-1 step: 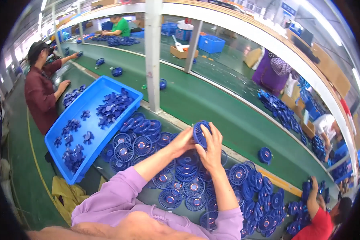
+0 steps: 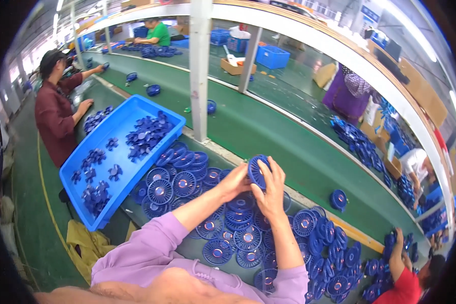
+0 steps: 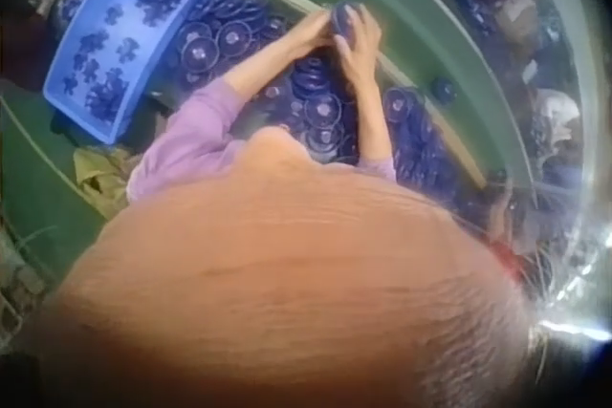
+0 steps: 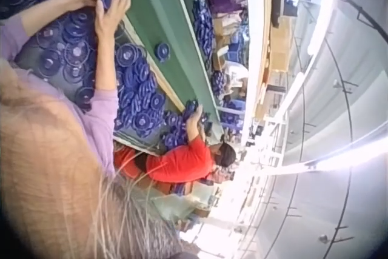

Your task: The person assembles mini fans by picking up fan casing parts from the conveyor belt and attaching them onto fan grilles by hand.

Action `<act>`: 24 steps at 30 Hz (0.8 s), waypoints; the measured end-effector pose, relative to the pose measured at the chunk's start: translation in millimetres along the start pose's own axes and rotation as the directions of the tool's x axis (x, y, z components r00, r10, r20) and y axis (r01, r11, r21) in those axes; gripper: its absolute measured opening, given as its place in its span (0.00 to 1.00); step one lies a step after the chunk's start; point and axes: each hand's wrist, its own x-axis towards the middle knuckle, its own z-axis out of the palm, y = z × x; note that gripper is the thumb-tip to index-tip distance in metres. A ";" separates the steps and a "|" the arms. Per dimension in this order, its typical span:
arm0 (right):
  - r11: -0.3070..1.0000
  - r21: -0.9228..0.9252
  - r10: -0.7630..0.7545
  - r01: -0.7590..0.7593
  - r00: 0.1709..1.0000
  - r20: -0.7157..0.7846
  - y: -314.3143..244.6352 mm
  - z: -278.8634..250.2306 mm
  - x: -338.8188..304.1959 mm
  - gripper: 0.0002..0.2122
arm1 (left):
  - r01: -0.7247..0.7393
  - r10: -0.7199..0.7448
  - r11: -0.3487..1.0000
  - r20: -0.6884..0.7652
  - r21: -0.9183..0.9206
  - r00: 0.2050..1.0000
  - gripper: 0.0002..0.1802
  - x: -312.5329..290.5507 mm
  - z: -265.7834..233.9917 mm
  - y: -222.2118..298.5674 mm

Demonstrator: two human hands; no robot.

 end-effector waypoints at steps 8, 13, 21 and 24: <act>0.885 0.422 0.128 -0.197 0.974 0.186 -16.4 -14.5 -4.3 0.32 | -0.179 0.233 0.917 0.113 -0.356 0.966 0.23 -20.0 -5.5 -26.8; 0.965 0.231 0.053 -0.123 0.956 0.287 -40.5 -31.7 5.8 0.45 | -0.054 0.147 0.882 0.166 -0.467 0.975 0.25 -38.1 -0.8 -13.8; 0.998 -0.064 0.045 -0.029 0.966 0.253 -51.5 -15.6 -5.3 0.47 | -0.221 0.173 0.871 -0.146 -0.438 0.974 0.19 -46.8 6.5 -17.7; 0.990 0.027 0.131 -0.140 0.968 0.214 -38.8 -4.4 -15.5 0.46 | -0.390 0.350 0.893 -0.199 -0.226 0.915 0.20 -53.1 20.4 -15.4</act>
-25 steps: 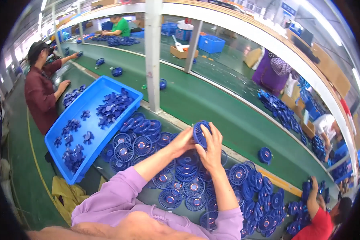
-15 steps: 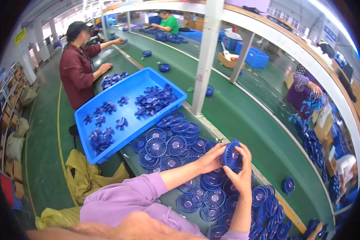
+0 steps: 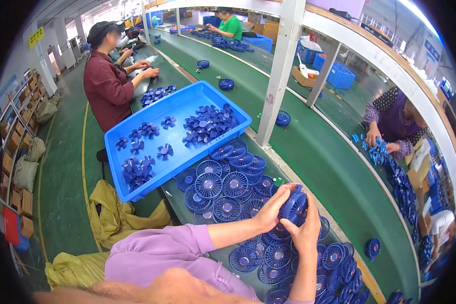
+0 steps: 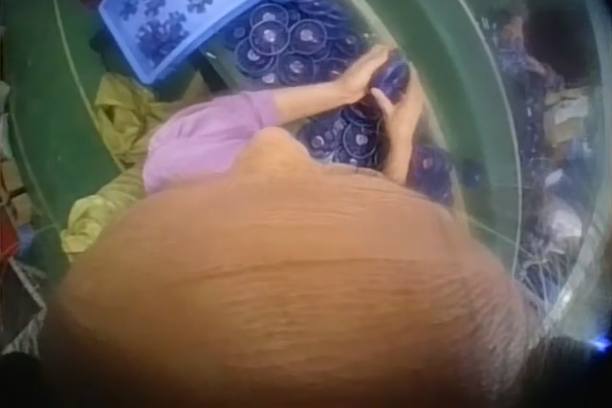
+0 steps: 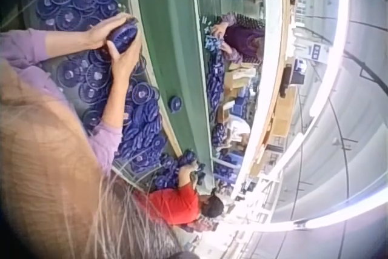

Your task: The person assembles mini fans by picking up fan casing parts from the conveyor belt and attaching them onto fan grilles by hand.

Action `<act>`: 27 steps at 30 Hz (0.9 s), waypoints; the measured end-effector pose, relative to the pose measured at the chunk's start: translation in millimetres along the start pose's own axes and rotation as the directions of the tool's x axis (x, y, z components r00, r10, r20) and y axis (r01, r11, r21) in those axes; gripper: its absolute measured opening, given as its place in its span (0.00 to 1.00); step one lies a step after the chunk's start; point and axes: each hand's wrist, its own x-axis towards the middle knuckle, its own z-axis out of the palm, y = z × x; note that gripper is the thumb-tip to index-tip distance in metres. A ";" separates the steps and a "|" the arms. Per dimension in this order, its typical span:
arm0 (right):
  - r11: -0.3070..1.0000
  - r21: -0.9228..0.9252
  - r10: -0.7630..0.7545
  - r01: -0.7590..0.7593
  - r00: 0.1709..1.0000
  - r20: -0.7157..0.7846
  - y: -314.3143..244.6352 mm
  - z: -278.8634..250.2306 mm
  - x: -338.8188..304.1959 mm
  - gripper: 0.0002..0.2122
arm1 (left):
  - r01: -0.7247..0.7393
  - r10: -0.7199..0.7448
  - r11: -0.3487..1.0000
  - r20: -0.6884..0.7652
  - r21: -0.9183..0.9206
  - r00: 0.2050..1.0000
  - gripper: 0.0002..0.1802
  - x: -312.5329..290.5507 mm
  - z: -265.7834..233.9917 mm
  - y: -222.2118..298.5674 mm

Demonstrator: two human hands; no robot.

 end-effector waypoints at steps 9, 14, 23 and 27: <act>0.900 0.371 0.202 -0.230 0.973 0.112 -4.8 19.4 1.7 0.42 | -0.290 0.340 0.776 0.016 0.561 0.940 0.22 -6.3 7.3 18.8; 0.883 0.458 0.170 -0.099 0.978 -0.117 4.9 43.4 -8.7 0.34 | -0.423 0.434 0.684 0.134 0.595 0.891 0.20 -3.2 17.4 -5.9; 0.805 0.581 0.235 -0.121 0.964 -0.125 36.5 19.1 23.3 0.24 | -0.467 0.360 0.462 0.322 0.754 0.876 0.20 47.2 24.4 -9.6; 0.878 0.411 0.357 -0.246 0.908 -0.218 94.6 -12.2 41.2 0.28 | -0.419 -0.028 0.303 0.448 0.856 0.894 0.24 77.1 7.0 -5.2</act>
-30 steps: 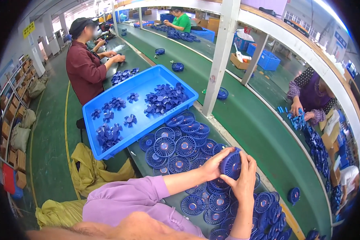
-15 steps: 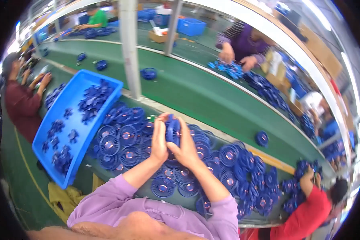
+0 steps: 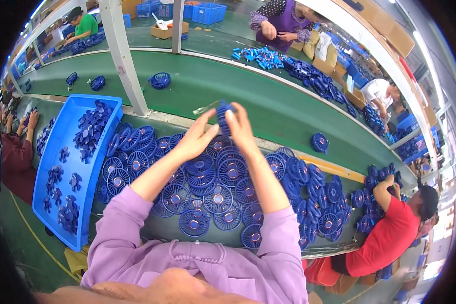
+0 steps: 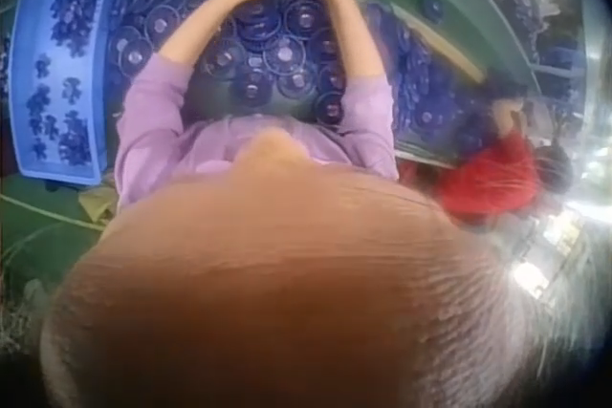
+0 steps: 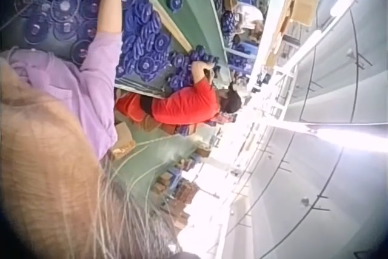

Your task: The person assembles mini fans by picking up fan casing parts from the conveyor belt and attaching them onto fan grilles by hand.

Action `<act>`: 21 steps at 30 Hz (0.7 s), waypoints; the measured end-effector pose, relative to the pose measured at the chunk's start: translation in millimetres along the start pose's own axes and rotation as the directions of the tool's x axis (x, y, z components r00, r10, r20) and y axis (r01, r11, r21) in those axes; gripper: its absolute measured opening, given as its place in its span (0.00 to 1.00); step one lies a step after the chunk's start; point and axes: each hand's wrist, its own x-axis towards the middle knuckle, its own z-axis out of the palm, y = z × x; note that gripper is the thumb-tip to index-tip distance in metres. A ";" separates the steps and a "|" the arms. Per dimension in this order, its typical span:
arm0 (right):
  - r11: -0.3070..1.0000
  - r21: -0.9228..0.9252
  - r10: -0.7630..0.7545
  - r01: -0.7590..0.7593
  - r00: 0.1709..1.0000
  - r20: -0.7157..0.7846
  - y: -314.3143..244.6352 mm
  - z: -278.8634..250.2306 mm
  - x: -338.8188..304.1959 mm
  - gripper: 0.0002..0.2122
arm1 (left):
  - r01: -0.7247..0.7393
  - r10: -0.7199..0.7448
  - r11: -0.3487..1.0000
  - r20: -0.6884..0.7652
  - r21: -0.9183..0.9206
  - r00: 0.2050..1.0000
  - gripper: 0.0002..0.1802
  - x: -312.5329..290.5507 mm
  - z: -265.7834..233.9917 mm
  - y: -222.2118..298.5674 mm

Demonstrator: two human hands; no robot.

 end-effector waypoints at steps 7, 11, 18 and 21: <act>0.692 -0.721 -0.046 -0.032 0.995 -0.089 66.2 -89.9 -1.0 0.34 | -0.017 -0.003 0.879 0.042 0.477 0.999 0.17 50.9 -53.4 -101.2; 0.811 -0.549 -0.053 0.202 0.960 0.274 -12.0 -77.0 -63.9 0.31 | 0.297 -0.153 0.747 -0.281 0.595 0.947 0.26 85.5 -95.3 -155.8; 0.746 -0.591 0.005 0.307 0.884 0.467 -34.0 -54.8 -122.8 0.38 | 0.458 -0.410 0.540 -0.253 0.706 0.876 0.24 113.5 -100.1 -199.6; 0.752 -0.594 0.008 0.287 0.896 0.444 -35.2 -49.1 -122.4 0.40 | 0.388 -0.321 0.610 -0.232 0.691 0.918 0.19 115.7 -101.6 -208.7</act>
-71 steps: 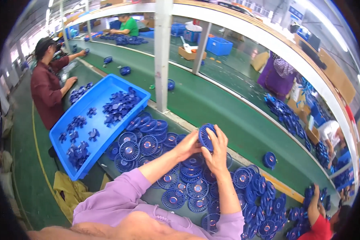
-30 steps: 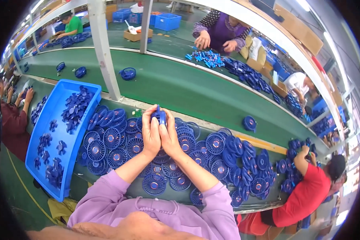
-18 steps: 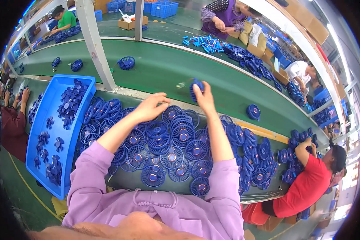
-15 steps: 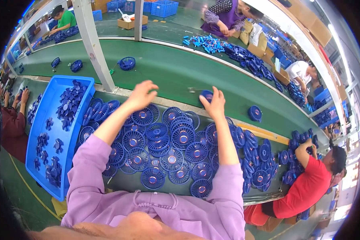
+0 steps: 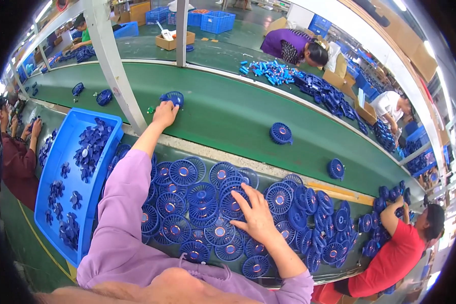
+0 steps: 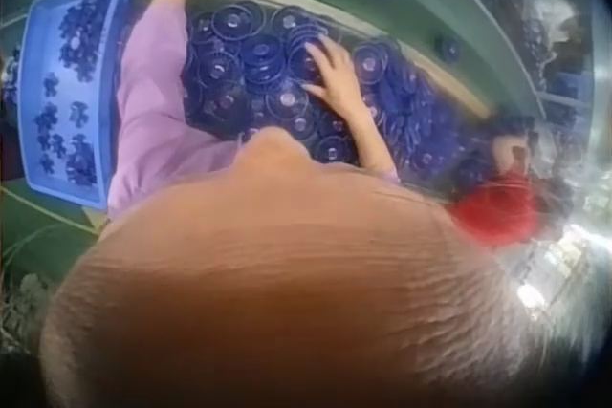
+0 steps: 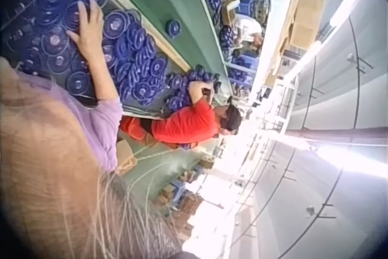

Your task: The person assembles mini fans by picking up fan casing parts from the conveyor belt and attaching them onto fan grilles by hand.

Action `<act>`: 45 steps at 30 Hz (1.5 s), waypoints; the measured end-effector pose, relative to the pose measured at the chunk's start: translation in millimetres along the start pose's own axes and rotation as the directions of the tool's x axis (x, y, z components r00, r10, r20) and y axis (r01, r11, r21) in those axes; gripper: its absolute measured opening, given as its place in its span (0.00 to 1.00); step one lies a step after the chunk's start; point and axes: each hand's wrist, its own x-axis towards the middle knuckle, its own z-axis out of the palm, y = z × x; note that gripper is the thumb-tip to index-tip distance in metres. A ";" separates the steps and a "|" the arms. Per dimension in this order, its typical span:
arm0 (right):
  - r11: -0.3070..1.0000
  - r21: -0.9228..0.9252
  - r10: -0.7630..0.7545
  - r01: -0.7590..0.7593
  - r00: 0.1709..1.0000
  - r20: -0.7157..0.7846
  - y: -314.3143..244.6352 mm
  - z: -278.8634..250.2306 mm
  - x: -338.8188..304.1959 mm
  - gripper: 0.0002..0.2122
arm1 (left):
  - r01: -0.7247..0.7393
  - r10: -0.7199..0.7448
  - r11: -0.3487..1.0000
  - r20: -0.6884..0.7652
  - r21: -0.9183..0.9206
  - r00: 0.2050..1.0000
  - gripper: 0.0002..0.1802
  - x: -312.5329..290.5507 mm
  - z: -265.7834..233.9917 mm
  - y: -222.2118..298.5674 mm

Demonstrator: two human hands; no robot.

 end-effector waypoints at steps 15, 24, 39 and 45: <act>0.998 -0.043 0.030 -0.043 0.966 -0.258 2.5 9.6 9.8 0.31 | -0.073 0.073 0.997 0.114 -0.005 0.991 0.14 -31.3 -6.6 27.5; 0.882 0.447 0.286 -0.153 0.926 -0.247 22.3 11.5 8.0 0.25 | -0.139 0.111 0.810 -0.084 -0.570 0.990 0.18 -65.1 -18.9 56.4; 0.796 0.591 0.186 0.131 0.876 -0.445 -20.1 -8.7 59.9 0.23 | 0.653 0.497 -0.585 0.423 -0.482 0.758 0.26 -239.4 -86.8 166.9; 0.975 0.047 -0.177 0.219 0.881 -0.439 -35.3 0.6 61.7 0.23 | 0.589 0.413 -0.699 0.444 -0.406 0.795 0.16 -242.8 -60.1 164.7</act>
